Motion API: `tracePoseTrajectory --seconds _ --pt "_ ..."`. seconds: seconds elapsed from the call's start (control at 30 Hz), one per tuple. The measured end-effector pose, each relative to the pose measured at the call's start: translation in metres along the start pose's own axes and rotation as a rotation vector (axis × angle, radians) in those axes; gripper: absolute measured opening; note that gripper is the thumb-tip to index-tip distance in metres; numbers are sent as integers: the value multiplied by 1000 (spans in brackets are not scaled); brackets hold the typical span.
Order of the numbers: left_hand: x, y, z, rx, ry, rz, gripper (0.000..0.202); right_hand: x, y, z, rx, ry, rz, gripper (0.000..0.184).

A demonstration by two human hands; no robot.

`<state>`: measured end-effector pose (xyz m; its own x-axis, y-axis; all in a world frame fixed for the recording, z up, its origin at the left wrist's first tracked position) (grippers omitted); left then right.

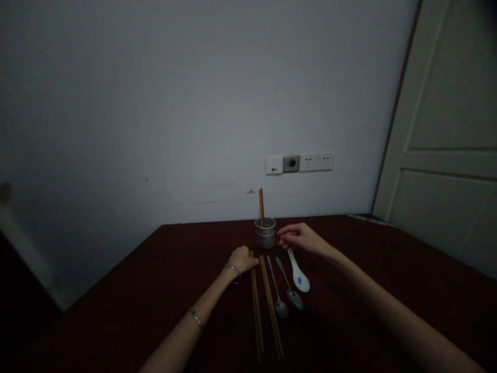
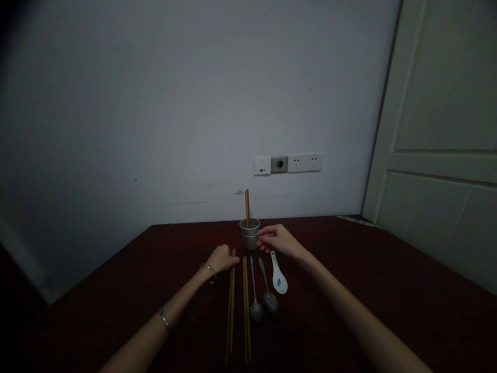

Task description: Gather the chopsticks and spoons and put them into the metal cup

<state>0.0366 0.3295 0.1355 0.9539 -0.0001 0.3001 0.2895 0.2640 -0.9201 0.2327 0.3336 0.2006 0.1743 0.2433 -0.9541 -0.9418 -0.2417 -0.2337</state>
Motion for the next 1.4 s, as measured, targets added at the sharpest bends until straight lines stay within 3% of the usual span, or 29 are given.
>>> tracePoseTrajectory --seconds 0.17,0.4,0.53,0.7,0.87,0.97,1.07,1.2,1.4 --pt "17 -48 17 169 46 -62 27 -1 18 2 16 108 139 19" --pt "53 -119 26 464 133 -123 24 -13 54 0 -9 157 283 36" --pt "70 -134 20 555 159 -156 23 -24 65 0 -32 83 288 37" --pt "77 -132 15 604 179 -171 23 -29 65 1 -51 11 264 36" --pt "77 -130 14 579 209 -235 21 -27 61 2 -59 15 292 39" --pt "77 -130 16 531 232 -409 21 -28 58 2 -77 10 341 39" --pt "75 -126 21 404 233 -771 24 -27 56 3 -101 20 377 38" --pt "70 -116 26 162 112 -1184 29 -26 55 1 -126 59 384 41" --pt "69 -117 21 54 16 -1295 27 -23 58 0 -167 81 308 39"
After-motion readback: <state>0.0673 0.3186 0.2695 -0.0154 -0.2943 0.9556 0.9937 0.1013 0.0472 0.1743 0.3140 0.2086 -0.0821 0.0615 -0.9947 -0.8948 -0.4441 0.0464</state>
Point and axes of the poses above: each hand's wrist, its own z-axis towards the middle knuckle, its own y-axis out of the palm, x = y × z, the point moved 5 cm from there along z, towards the middle knuckle, and after that the axes turned 14 degrees about x, right-handed, at the moved point
